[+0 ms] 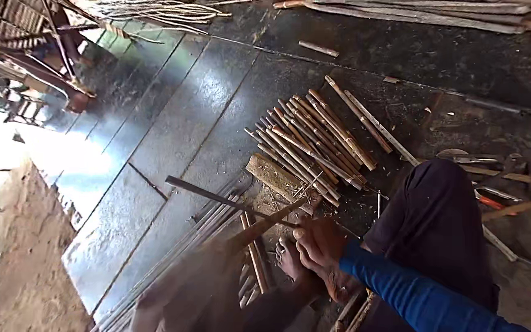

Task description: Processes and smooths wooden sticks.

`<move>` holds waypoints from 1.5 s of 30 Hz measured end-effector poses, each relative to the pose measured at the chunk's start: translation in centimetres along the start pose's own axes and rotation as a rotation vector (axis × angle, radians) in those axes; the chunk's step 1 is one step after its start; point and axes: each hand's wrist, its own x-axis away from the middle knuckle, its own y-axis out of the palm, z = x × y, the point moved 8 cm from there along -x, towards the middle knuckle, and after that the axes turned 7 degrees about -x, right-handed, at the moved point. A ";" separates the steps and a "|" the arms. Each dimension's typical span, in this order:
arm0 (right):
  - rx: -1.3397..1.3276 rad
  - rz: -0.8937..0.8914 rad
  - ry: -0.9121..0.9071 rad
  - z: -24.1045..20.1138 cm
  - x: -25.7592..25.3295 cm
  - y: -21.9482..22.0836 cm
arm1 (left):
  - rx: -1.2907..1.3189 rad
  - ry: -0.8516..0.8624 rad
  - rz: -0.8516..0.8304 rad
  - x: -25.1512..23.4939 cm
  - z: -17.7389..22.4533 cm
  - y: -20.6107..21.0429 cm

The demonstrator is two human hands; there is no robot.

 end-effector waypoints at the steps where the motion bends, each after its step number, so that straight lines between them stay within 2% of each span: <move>1: -0.008 -0.024 0.031 0.5 0.6 0.7 | 0.004 -0.018 -0.008 0.4 0.0 -0.3; 3: -0.058 -0.025 0.113 2.1 0.5 1.1 | 0.008 -0.105 0.015 0.5 -0.1 0.0; 5: -0.040 0.013 0.007 0.9 0.3 0.4 | 0.036 -0.265 0.030 0.8 0.0 1.1; 6: -0.011 0.007 -0.002 1.0 0.4 0.7 | 0.048 -0.278 0.042 0.8 0.1 1.1; 8: -0.053 -0.024 0.151 2.7 0.7 1.7 | 0.070 -0.162 -0.014 0.8 -0.5 -0.1; 9: -0.051 -0.009 0.154 2.6 0.2 1.3 | 0.089 -0.110 -0.034 0.3 -0.7 0.0; 11: 0.001 0.046 0.005 0.4 -0.4 -0.1 | 0.116 -0.074 -0.044 -0.1 -0.9 0.5; 12: -0.008 0.045 -0.015 0.3 -0.1 0.0 | 0.116 -0.090 -0.051 0.2 -0.6 0.4; 15: -0.062 0.038 0.083 2.2 0.1 0.7 | 0.101 -0.101 -0.057 0.0 -0.3 0.4; 18: -0.027 0.073 -0.046 0.0 0.0 -0.6 | 0.072 -0.093 -0.040 0.2 -0.3 0.7; 20: -0.077 0.026 0.105 1.5 0.5 0.7 | 0.057 -0.078 -0.044 0.3 0.3 0.2; 21: -0.068 0.035 0.110 1.6 0.0 0.3 | 0.065 -0.072 -0.045 -0.1 0.2 0.5; 23: 0.002 0.064 -0.017 0.3 -0.5 -0.5 | 0.071 -0.089 -0.033 -0.1 -0.1 1.0; 24: 0.001 0.031 -0.001 0.7 -0.1 0.2 | 0.043 -0.090 -0.035 0.2 0.0 0.5; 26: -0.057 -0.021 0.149 2.9 0.0 1.2 | -0.029 -0.047 -0.028 0.2 0.3 0.1; 27: -0.060 -0.009 0.146 2.6 -0.3 0.7 | -0.061 -0.031 -0.031 -0.2 0.4 0.2; 29: -0.020 0.042 -0.013 0.5 -0.7 -0.3 | -0.084 -0.040 -0.035 -0.4 0.4 0.4; 30: -0.034 0.028 -0.025 0.5 -0.4 0.1 | -0.078 -0.058 -0.032 -0.1 0.6 0.1; 32: -0.063 0.021 0.065 2.2 -0.1 1.0 | -0.041 -0.090 -0.032 -0.1 0.5 -0.3; 35: 0.018 0.096 -0.051 0.2 -0.4 -0.9 | 0.053 -0.151 -0.074 0.0 -0.5 0.5; 39: -0.007 0.027 0.122 2.4 -0.1 0.5 | 0.047 -0.137 -0.086 -0.2 -0.3 0.3; 41: 0.034 0.082 -0.023 0.3 -0.5 -0.6 | 0.107 -0.158 -0.080 -0.3 -0.7 0.8; 42: 0.018 0.076 -0.036 0.3 -0.3 -0.2 | 0.122 -0.154 -0.075 -0.1 -0.5 0.7; 45: -0.029 0.048 0.080 2.3 -0.4 0.4 | 0.108 -0.110 -0.075 -0.3 -0.1 0.7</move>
